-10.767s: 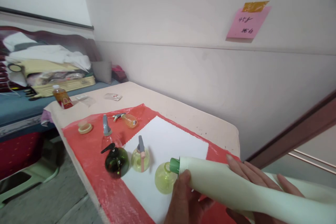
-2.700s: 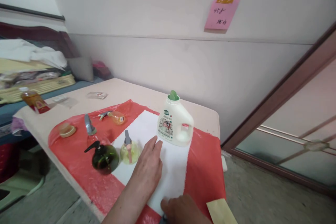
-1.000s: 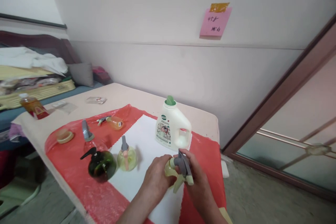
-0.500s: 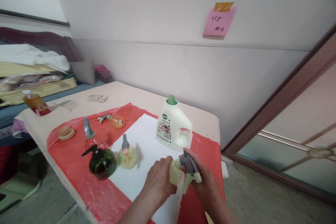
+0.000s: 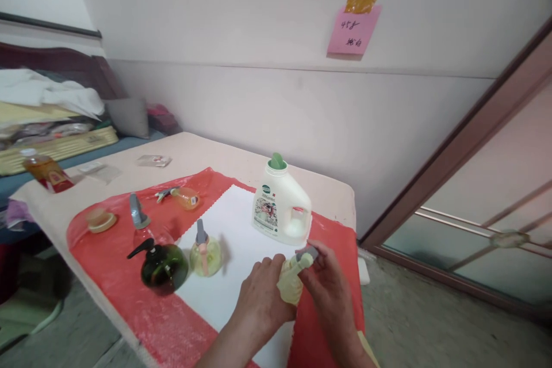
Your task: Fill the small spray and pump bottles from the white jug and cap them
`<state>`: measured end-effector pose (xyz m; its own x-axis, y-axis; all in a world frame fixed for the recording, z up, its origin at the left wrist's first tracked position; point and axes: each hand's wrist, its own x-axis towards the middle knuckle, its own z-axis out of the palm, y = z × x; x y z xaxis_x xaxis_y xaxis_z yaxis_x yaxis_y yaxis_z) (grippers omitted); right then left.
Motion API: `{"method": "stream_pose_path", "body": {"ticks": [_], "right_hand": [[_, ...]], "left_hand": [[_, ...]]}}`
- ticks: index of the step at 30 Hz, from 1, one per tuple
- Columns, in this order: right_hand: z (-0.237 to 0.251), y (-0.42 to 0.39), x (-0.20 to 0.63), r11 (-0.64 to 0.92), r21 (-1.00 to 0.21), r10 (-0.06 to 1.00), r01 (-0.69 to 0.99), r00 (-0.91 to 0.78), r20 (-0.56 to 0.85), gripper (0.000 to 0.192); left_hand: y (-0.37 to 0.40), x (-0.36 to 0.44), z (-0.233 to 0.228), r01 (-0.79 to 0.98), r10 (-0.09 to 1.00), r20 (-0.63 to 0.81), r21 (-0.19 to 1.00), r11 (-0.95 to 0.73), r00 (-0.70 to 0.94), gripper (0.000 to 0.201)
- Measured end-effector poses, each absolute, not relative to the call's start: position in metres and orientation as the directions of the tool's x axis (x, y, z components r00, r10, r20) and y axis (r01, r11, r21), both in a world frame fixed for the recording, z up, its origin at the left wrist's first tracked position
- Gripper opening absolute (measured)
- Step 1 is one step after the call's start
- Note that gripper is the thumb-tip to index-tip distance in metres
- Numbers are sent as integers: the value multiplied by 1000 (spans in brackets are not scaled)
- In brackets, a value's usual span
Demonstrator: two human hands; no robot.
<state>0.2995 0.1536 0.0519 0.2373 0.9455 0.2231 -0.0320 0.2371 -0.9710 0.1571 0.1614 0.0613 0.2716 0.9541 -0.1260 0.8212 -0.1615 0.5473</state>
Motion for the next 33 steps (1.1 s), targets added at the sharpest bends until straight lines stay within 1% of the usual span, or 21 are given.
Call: {"method": "stream_pose_path", "body": {"ticks": [2, 4, 6, 9, 10, 11, 12, 13, 15, 17, 19, 21, 23, 26, 28, 30, 31, 33], "right_hand": [[58, 151, 296, 165, -963, 976, -215, 177, 128, 43], [66, 148, 293, 100, -940, 991, -327, 117, 65, 47], [73, 148, 290, 94, -918, 992, -387, 111, 55, 64], [77, 149, 286, 121, -902, 981, -414, 191, 44, 104], [77, 150, 285, 112, -904, 977, -412, 213, 24, 112], [75, 150, 285, 98, -906, 975, -411, 222, 4, 115], [74, 151, 286, 82, -906, 978, -415, 210, -8, 113], [72, 152, 288, 61, -905, 984, -421, 180, -17, 107], [69, 153, 293, 17, -903, 993, -429, 115, -36, 84], [67, 155, 299, -30, -905, 993, -425, 92, -76, 63], [67, 156, 303, -58, -901, 989, -430, 98, -111, 54], [69, 156, 304, -58, -892, 989, -448, 95, -112, 58], [71, 155, 301, -30, -888, 991, -459, 101, -85, 68], [76, 153, 293, 62, -895, 990, -442, 141, -1, 82], [78, 151, 288, 121, -902, 981, -415, 190, 44, 86], [77, 150, 283, 153, -910, 961, -386, 272, 46, 85], [75, 149, 281, 160, -914, 946, -372, 321, 35, 82], [71, 148, 278, 168, -920, 914, -355, 406, 10, 68]], "left_hand": [[162, 157, 61, 805, 951, -142, 575, -147, 275, 53], [162, 156, 64, 787, 947, -160, 603, -129, 278, 56], [161, 155, 70, 762, 944, -177, 640, -104, 277, 62], [158, 155, 80, 728, 944, -194, 683, -65, 267, 63], [157, 156, 83, 723, 944, -196, 688, -60, 264, 62], [156, 156, 86, 723, 944, -197, 688, -58, 264, 59], [155, 157, 87, 723, 943, -197, 688, -61, 267, 56], [155, 157, 89, 724, 942, -198, 686, -63, 270, 53], [155, 157, 89, 734, 940, -205, 676, -66, 273, 50], [156, 158, 89, 738, 938, -209, 671, -68, 276, 52], [157, 159, 87, 737, 938, -208, 672, -68, 276, 54], [158, 159, 86, 736, 941, -206, 674, -64, 270, 56], [159, 160, 85, 739, 944, -208, 672, -54, 258, 55], [158, 160, 85, 750, 948, -212, 660, -40, 238, 55], [158, 160, 85, 762, 951, -209, 646, -40, 228, 56], [158, 160, 83, 775, 953, -211, 631, -38, 218, 55], [158, 161, 82, 779, 954, -213, 626, -34, 213, 55], [158, 162, 81, 779, 955, -217, 626, -24, 204, 55]]}}
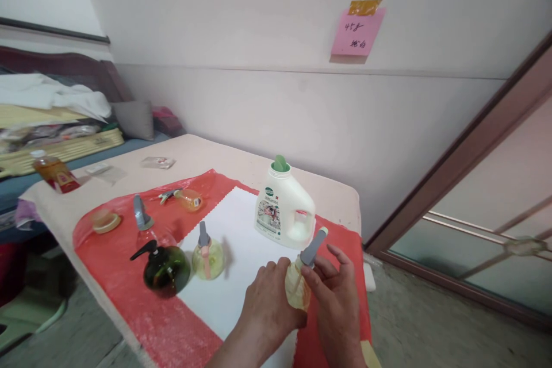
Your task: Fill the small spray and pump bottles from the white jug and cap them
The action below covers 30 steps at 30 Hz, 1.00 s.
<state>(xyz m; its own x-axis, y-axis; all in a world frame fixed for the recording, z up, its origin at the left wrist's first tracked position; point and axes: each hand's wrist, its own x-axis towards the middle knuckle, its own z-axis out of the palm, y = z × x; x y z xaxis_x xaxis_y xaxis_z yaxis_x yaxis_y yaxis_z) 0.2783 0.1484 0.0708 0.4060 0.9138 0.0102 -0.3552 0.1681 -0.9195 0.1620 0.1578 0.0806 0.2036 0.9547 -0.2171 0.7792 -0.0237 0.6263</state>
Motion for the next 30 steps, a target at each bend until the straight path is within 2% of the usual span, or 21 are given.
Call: {"method": "stream_pose_path", "body": {"ticks": [3, 6, 9, 12, 15, 18, 19, 23, 25, 30], "right_hand": [[67, 149, 277, 162, -918, 904, -362, 427, -9, 49], [68, 150, 280, 89, -926, 938, -367, 344, -46, 38], [72, 150, 281, 15, -960, 960, -280, 273, -64, 29], [73, 149, 284, 17, -980, 972, -196, 232, -29, 23], [71, 150, 292, 7, -978, 997, -210, 77, -9, 25], [68, 154, 307, 0, -955, 997, -298, -72, 22, 27], [67, 155, 312, -4, -938, 995, -346, -94, 30, 28], [73, 156, 320, -26, -865, 999, -501, -45, -4, 33], [79, 155, 317, -44, -846, 999, -532, -17, -41, 34], [86, 152, 307, -2, -860, 993, -511, 101, -63, 27]], "left_hand": [[157, 164, 81, 769, 957, -219, 639, -8, 192, 60], [155, 165, 84, 779, 966, -188, 626, -22, 178, 59], [154, 166, 85, 790, 973, -158, 612, -38, 169, 55], [155, 164, 86, 783, 972, -166, 622, -30, 169, 51], [156, 158, 89, 700, 964, -153, 713, -44, 217, 62], [156, 150, 96, 502, 940, -158, 865, -16, 302, 84], [156, 148, 99, 427, 926, -172, 904, 12, 337, 85], [155, 147, 102, 158, 868, -172, 981, 110, 465, 62], [154, 151, 101, 104, 876, -153, 988, 118, 457, 59], [148, 165, 100, 298, 939, -154, 953, 59, 309, 65]]}}
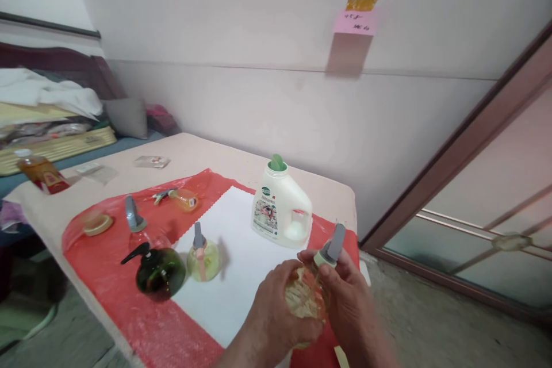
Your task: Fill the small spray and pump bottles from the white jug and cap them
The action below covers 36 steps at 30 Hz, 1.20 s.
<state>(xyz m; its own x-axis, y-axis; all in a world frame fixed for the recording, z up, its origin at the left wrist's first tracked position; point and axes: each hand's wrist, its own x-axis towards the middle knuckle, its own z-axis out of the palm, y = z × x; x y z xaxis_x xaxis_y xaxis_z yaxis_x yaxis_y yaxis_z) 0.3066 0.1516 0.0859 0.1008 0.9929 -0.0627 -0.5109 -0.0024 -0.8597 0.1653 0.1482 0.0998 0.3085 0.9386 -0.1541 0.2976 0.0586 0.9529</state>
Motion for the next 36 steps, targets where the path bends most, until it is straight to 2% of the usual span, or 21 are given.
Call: {"method": "stream_pose_path", "body": {"ticks": [3, 9, 15, 19, 22, 26, 30, 34, 36], "right_hand": [[83, 151, 308, 26, -880, 988, -475, 146, -50, 26], [89, 151, 311, -40, -867, 986, -497, 123, -116, 41], [87, 152, 304, -30, -857, 984, -515, 134, -115, 40], [82, 153, 302, -43, -878, 982, -477, 143, -126, 39], [82, 152, 299, -7, -893, 978, -449, 183, -100, 37], [86, 150, 292, 42, -878, 964, -476, 250, -89, 38], [91, 146, 287, 15, -869, 968, -494, 225, -111, 39], [89, 143, 288, 74, -889, 960, -451, 272, -58, 39], [83, 142, 292, 55, -891, 949, -450, 301, -93, 40]], "left_hand": [[147, 169, 101, 334, 940, -168, 940, 63, 298, 68], [149, 170, 95, 302, 961, -115, 953, 34, 252, 56], [150, 171, 92, 363, 972, -90, 932, 5, 216, 61], [150, 174, 94, 371, 970, -134, 927, 51, 201, 60], [151, 177, 91, 441, 976, -149, 895, 64, 161, 63], [148, 181, 77, 527, 993, 8, 847, -68, 116, 78], [142, 181, 66, 508, 955, 200, 812, -286, 218, 88], [139, 177, 63, 461, 911, 260, 797, -390, 321, 82], [140, 175, 63, 449, 913, 259, 807, -384, 315, 82]]}}
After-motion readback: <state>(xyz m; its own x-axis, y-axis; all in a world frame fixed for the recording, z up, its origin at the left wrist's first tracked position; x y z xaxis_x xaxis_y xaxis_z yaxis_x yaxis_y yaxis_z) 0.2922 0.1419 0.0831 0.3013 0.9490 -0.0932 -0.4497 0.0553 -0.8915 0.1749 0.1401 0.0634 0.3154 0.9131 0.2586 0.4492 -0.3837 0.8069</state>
